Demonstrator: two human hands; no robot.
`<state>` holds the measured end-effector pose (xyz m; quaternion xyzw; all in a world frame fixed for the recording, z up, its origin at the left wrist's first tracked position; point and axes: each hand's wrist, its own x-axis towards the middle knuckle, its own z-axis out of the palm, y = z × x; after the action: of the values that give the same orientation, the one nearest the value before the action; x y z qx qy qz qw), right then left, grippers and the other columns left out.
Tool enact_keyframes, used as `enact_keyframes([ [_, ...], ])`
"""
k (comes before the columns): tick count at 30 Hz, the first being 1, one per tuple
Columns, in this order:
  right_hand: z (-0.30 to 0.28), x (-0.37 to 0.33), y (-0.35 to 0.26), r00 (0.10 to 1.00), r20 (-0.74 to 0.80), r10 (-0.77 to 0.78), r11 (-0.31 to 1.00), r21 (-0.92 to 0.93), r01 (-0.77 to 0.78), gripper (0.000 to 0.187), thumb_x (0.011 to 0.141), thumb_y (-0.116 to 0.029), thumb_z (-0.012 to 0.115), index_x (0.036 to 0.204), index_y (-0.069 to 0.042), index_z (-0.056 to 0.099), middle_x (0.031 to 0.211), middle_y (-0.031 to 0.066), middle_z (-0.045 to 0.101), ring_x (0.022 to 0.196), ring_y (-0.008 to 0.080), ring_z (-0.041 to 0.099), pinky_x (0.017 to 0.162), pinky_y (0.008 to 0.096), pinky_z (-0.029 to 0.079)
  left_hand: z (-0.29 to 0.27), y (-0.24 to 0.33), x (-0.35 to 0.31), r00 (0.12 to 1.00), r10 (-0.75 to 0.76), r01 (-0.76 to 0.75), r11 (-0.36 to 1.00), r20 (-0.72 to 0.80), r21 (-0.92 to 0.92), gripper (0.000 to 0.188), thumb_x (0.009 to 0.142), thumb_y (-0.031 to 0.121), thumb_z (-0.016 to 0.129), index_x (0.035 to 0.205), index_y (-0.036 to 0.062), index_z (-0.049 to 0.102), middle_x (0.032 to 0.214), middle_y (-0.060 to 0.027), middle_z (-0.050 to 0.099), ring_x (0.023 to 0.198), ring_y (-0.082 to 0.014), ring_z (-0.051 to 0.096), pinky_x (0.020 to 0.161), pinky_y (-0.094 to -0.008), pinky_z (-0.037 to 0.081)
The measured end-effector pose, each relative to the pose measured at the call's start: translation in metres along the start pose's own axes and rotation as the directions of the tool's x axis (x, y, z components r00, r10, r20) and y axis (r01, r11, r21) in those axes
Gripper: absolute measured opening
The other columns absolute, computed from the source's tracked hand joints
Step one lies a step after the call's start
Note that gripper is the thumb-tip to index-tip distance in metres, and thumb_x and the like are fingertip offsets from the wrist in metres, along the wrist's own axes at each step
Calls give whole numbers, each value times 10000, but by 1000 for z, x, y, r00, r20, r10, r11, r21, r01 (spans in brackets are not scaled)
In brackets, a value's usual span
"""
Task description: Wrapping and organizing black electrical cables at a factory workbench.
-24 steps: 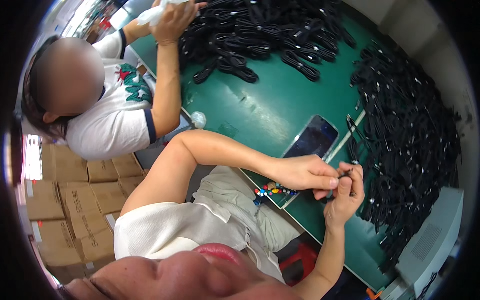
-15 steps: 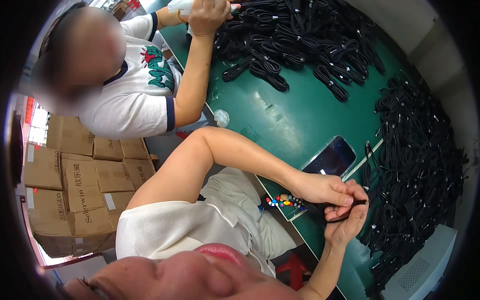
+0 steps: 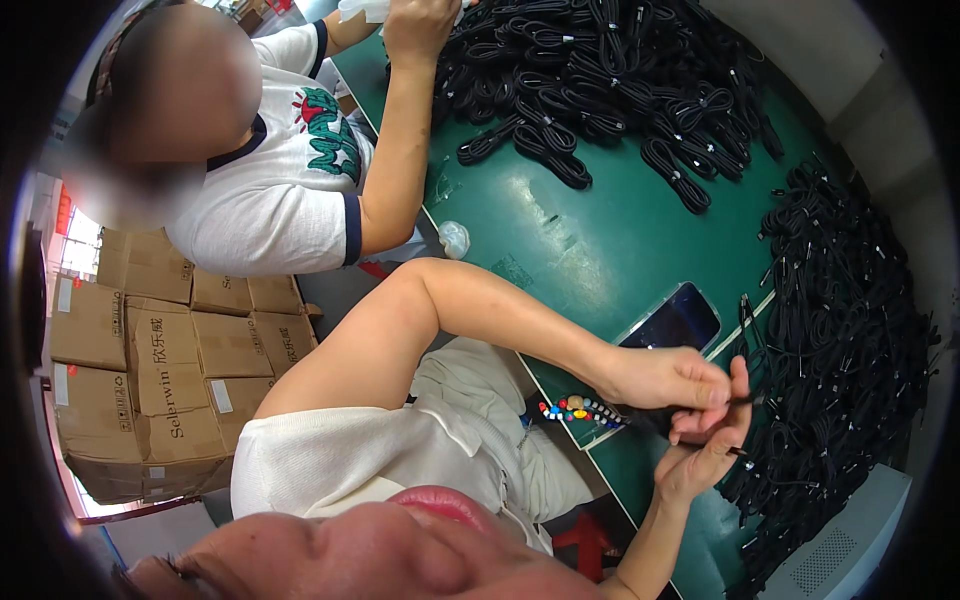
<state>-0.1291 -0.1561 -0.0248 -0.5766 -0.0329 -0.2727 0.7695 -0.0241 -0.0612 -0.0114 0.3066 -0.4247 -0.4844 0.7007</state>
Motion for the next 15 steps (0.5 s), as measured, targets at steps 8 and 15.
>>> enact_keyframes([
  [8,-5,18,29,991,39,-126,990,-57,129,316,961,-293,386,1013,-6,507,1082,107,514,929,171,493,786,304,382,-17,23,-20,961,212,-167,957,-180,236,294,951,290,425,870,27,528,742,-4,500,695,-82,458,679,-234,410],
  [15,31,33,42,970,108,-218,937,-253,239,316,945,-252,419,974,41,535,1076,130,485,995,216,475,880,330,368,-16,34,-55,932,276,-33,713,-236,700,293,882,222,553,1072,-1,540,862,-62,577,779,-139,522,720,-274,419],
])
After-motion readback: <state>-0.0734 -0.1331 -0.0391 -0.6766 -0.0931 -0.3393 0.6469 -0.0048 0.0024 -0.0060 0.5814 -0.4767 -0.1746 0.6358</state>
